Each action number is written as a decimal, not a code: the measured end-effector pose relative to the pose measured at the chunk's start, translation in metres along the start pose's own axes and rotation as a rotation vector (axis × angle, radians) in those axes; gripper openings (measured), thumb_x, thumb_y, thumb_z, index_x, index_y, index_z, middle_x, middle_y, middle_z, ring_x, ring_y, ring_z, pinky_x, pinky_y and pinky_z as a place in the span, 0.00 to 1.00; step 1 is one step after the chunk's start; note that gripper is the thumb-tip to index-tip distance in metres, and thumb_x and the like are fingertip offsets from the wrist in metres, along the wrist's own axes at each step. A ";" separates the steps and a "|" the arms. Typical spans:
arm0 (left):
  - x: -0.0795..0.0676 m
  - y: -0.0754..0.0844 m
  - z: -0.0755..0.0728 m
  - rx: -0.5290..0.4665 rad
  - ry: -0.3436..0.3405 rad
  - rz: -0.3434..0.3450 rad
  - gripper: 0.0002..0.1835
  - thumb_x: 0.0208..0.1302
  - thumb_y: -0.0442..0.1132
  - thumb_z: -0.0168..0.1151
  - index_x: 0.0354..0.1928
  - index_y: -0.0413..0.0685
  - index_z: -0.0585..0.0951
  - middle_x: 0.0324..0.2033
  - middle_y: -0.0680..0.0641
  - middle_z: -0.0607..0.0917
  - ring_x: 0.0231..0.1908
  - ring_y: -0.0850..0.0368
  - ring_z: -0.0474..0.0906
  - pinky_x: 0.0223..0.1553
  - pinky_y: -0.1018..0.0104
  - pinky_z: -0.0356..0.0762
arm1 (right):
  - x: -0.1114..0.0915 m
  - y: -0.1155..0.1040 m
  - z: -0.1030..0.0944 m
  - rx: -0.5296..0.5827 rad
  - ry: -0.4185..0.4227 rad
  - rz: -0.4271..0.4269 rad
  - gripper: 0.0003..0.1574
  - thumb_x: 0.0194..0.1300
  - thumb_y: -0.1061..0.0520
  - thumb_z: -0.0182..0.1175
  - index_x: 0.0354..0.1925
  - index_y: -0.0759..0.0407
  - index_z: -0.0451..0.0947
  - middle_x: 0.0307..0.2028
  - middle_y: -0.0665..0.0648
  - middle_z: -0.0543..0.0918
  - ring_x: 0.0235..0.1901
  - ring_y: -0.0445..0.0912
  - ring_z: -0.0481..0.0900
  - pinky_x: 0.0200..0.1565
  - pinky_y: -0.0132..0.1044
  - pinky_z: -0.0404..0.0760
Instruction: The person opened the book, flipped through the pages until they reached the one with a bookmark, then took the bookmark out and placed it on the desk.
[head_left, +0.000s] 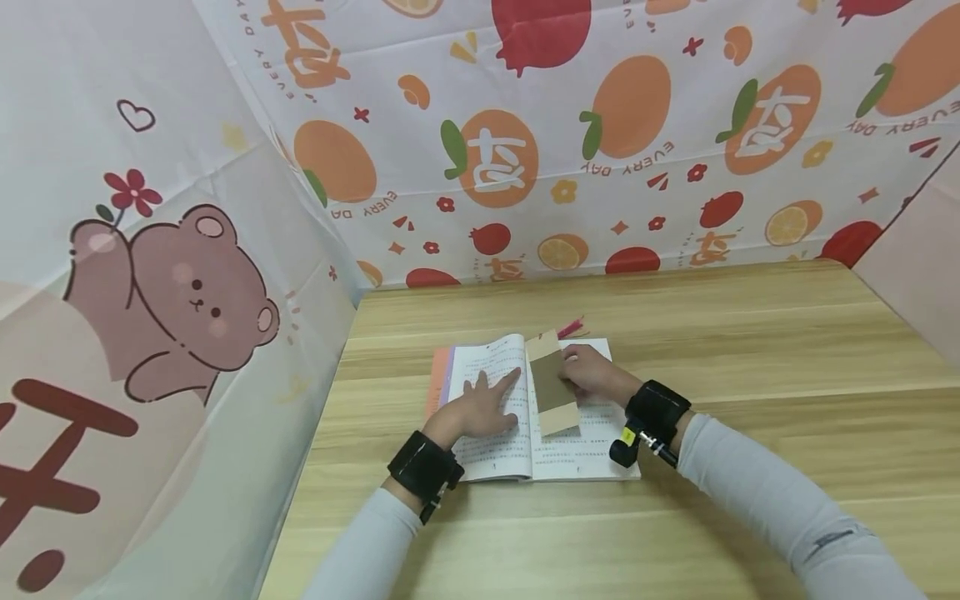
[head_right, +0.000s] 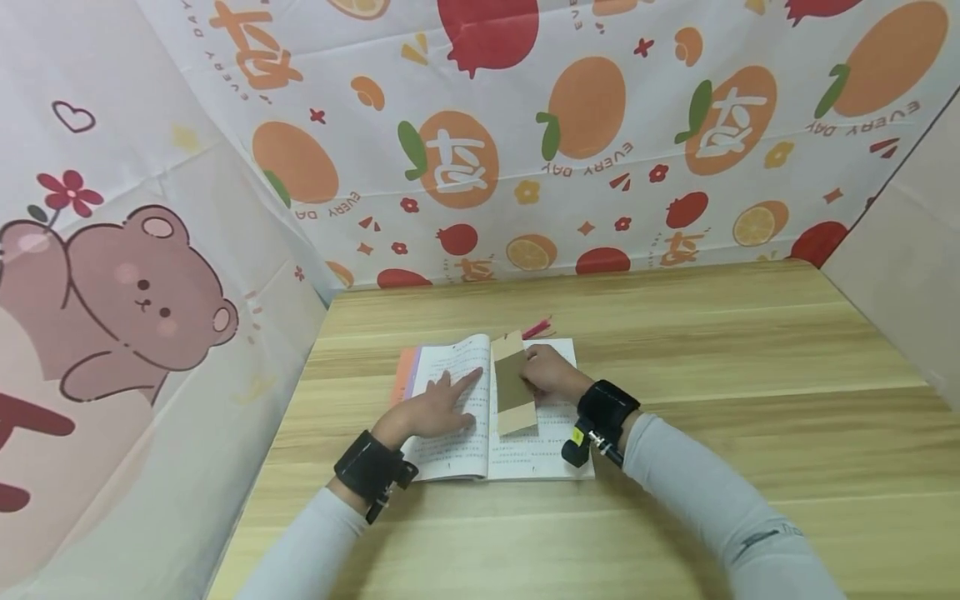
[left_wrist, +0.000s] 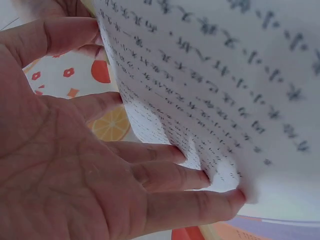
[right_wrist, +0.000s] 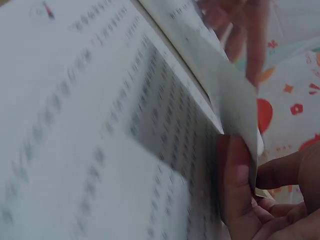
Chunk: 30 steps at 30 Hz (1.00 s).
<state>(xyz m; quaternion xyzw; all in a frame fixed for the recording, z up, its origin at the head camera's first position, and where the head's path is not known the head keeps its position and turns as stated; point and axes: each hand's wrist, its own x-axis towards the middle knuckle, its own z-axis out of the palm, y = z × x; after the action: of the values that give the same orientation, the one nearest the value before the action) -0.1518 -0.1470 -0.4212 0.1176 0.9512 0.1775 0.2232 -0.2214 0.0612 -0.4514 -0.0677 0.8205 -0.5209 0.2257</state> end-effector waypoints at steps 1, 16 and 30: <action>-0.001 0.001 0.000 0.000 0.000 -0.002 0.39 0.58 0.51 0.51 0.70 0.63 0.46 0.65 0.24 0.46 0.59 0.22 0.40 0.51 0.22 0.52 | 0.000 0.002 -0.006 -0.001 -0.004 0.004 0.18 0.58 0.64 0.47 0.48 0.69 0.68 0.37 0.67 0.79 0.28 0.48 0.78 0.26 0.37 0.79; -0.001 0.009 0.003 0.024 -0.013 -0.003 0.39 0.60 0.52 0.47 0.70 0.60 0.43 0.65 0.24 0.45 0.59 0.22 0.38 0.53 0.24 0.50 | -0.009 0.007 -0.145 -0.031 0.186 -0.013 0.23 0.67 0.54 0.43 0.54 0.69 0.61 0.46 0.63 0.67 0.40 0.48 0.68 0.40 0.42 0.77; 0.000 0.009 0.000 0.038 -0.056 -0.011 0.39 0.61 0.52 0.45 0.70 0.57 0.41 0.66 0.25 0.45 0.61 0.25 0.35 0.57 0.26 0.45 | -0.052 0.077 -0.149 -0.028 0.002 0.025 0.11 0.64 0.59 0.48 0.35 0.69 0.66 0.29 0.55 0.73 0.27 0.43 0.74 0.28 0.35 0.78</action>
<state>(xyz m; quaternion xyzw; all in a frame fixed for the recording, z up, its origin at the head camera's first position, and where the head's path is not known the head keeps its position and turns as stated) -0.1505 -0.1387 -0.4183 0.1216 0.9485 0.1548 0.2483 -0.2309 0.2364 -0.4511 -0.0604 0.8287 -0.5064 0.2305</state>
